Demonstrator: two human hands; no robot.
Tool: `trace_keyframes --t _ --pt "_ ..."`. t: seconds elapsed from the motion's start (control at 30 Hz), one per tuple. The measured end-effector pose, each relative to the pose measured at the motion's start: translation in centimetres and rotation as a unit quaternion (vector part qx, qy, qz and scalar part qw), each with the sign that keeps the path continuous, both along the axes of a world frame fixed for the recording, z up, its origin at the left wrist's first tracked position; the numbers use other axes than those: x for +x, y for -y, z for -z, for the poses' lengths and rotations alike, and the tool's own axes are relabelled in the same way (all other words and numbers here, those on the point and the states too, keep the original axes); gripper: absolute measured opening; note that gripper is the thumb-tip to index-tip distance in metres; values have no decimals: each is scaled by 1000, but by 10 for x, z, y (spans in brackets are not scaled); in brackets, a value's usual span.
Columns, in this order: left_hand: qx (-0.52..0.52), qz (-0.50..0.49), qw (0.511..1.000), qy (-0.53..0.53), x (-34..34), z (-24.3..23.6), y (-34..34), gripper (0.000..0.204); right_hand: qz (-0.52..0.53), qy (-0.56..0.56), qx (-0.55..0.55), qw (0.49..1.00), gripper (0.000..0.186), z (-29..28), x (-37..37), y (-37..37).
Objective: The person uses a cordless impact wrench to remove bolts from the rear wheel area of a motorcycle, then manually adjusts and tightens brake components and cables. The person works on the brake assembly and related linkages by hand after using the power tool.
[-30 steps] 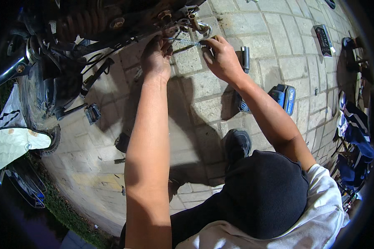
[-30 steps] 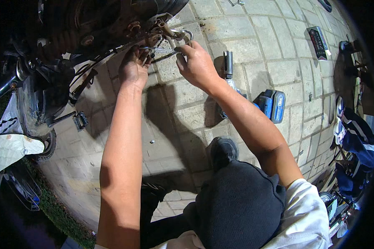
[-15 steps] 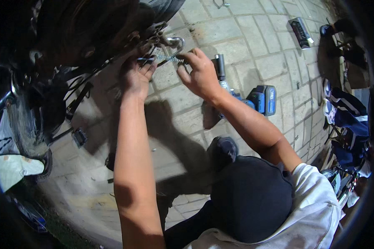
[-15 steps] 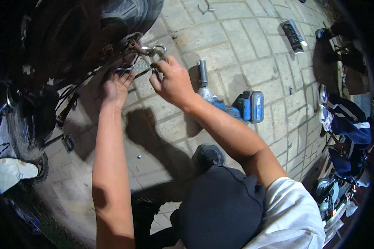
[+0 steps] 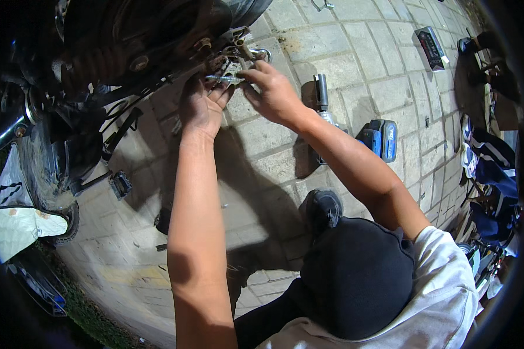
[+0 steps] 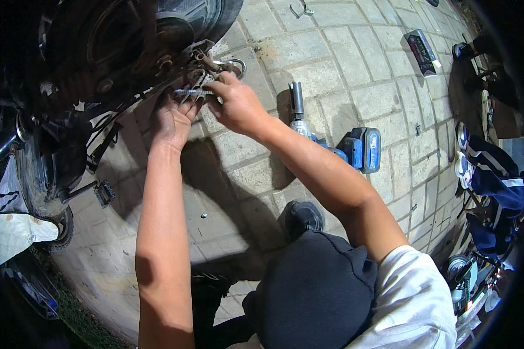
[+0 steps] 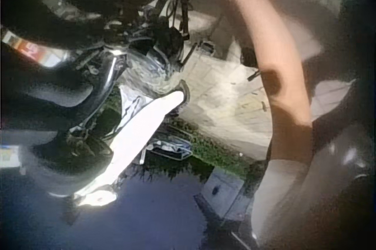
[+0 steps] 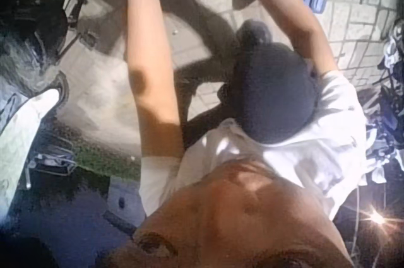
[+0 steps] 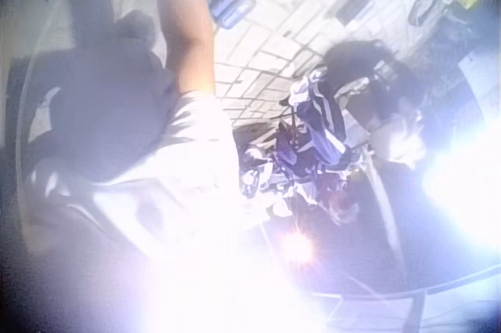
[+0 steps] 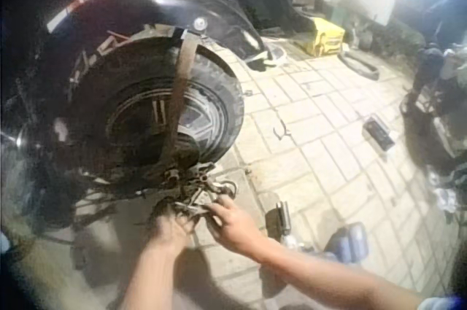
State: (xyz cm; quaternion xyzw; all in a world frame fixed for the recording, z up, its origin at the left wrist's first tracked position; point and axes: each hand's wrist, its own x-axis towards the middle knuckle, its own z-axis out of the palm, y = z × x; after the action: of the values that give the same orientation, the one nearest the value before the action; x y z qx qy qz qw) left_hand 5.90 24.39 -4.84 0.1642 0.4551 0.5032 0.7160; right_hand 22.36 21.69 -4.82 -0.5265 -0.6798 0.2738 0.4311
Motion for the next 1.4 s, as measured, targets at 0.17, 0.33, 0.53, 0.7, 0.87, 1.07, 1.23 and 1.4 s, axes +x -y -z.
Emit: trace_keyframes --t 0.17,0.33,0.53,0.7,0.87,1.07,1.23,1.4 --pt "-18 85 996 22 -17 18 -4 33 -117 -103 -127 980 22 -8 -22 -27" --pt "215 200 687 -665 -40 16 -12 36 -120 9 -182 976 38 -11 57 -23" --pt "132 44 910 -390 -25 11 -12 40 333 125 -127 926 27 57 205 -130" --pt "-36 -59 997 20 1 4 -12 44 316 255 -113 907 30 97 245 -182" --pt "-47 -67 997 -1 5 4 -13 40 228 356 -213 881 22 105 251 -207" --pt "33 -46 997 52 5 7 -7 41 251 348 -198 881 27 80 219 -188" --pt "100 16 985 139 1 16 -2 36 -64 87 -245 963 35 12 145 -129" --pt "-18 -71 982 175 2 23 -7 20 -205 -129 -340 909 29 -16 84 -136"
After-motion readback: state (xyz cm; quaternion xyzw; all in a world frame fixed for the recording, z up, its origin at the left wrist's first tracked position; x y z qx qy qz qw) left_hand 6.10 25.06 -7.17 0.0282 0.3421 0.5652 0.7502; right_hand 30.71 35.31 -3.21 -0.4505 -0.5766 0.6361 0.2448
